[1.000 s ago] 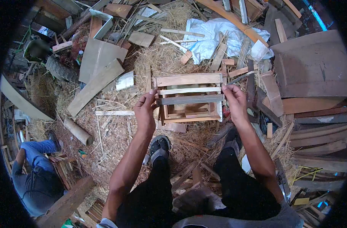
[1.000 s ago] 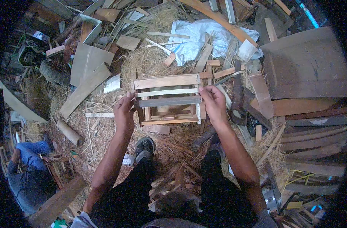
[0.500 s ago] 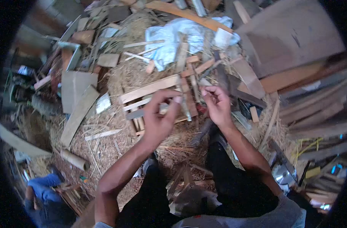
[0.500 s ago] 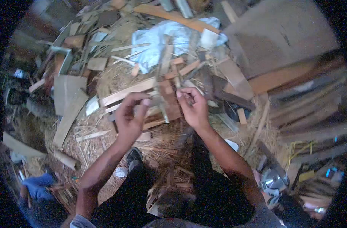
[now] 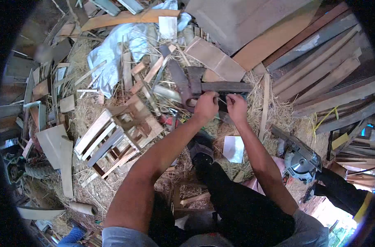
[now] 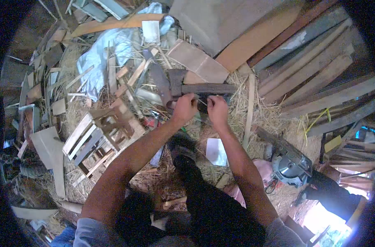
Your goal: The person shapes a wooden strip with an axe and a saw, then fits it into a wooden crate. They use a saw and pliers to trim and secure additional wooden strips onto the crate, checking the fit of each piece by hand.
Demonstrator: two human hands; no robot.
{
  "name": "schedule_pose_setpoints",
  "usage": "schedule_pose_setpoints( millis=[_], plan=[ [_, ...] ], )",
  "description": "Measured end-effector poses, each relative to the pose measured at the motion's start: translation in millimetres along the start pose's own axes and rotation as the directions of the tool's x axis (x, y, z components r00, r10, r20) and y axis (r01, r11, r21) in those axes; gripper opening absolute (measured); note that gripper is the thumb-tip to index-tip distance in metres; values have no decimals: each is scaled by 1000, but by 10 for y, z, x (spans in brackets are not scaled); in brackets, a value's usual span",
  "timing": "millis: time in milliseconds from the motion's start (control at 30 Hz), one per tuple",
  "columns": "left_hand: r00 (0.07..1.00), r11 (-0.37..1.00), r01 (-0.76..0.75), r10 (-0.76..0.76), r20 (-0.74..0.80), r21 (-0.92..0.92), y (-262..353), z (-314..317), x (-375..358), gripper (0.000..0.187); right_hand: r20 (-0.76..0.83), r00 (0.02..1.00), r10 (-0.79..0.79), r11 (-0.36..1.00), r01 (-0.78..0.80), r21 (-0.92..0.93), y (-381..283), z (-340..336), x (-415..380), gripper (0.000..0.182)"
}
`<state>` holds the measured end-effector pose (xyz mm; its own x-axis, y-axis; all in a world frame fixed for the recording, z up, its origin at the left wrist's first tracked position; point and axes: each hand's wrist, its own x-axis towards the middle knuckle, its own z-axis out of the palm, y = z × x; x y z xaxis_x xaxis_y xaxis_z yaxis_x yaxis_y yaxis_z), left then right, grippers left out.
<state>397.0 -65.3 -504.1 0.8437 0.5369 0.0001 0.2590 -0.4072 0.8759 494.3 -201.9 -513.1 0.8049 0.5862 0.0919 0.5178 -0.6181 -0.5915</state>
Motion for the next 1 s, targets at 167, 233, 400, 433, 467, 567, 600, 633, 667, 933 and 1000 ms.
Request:
schedule_pose_setpoints(
  millis=[167,233,400,433,467,567,600,633,667,933,1000],
  plan=[
    [999,999,-6,4,32,46,-36,105,16,17,60,998,-35,996,39,-75,50,84,147,16],
    [999,999,-35,35,3,-17,-136,129,42,17,47,998,-50,997,52,-56,74,134,145,16],
    [996,993,-87,87,-8,-79,-163,120,20,15,-8,994,-106,994,106,-27,113,164,132,16],
    [996,991,-94,93,-13,-100,-156,122,17,14,-22,997,-72,997,72,42,98,141,109,16],
    [998,991,-65,66,2,-117,-152,116,13,13,-36,999,-35,993,39,109,88,104,73,16],
    [1000,985,-6,11,27,-170,7,34,26,14,-64,997,32,966,-14,257,92,39,16,16],
    [1000,982,-5,8,17,-186,36,37,39,15,-71,996,47,955,-24,297,58,7,5,16],
    [1000,979,-4,5,4,-202,61,34,60,16,-45,995,89,939,-69,338,22,-24,6,17],
    [1000,977,-20,21,-1,-213,86,33,78,17,-14,992,128,919,-113,376,-16,-55,3,17],
    [997,955,-26,5,-74,-294,239,-139,179,19,17,994,108,834,-99,543,-316,-155,149,24],
    [999,915,18,-30,-25,-404,264,-288,185,20,-44,999,30,803,2,597,-289,-127,239,27]
  ],
)
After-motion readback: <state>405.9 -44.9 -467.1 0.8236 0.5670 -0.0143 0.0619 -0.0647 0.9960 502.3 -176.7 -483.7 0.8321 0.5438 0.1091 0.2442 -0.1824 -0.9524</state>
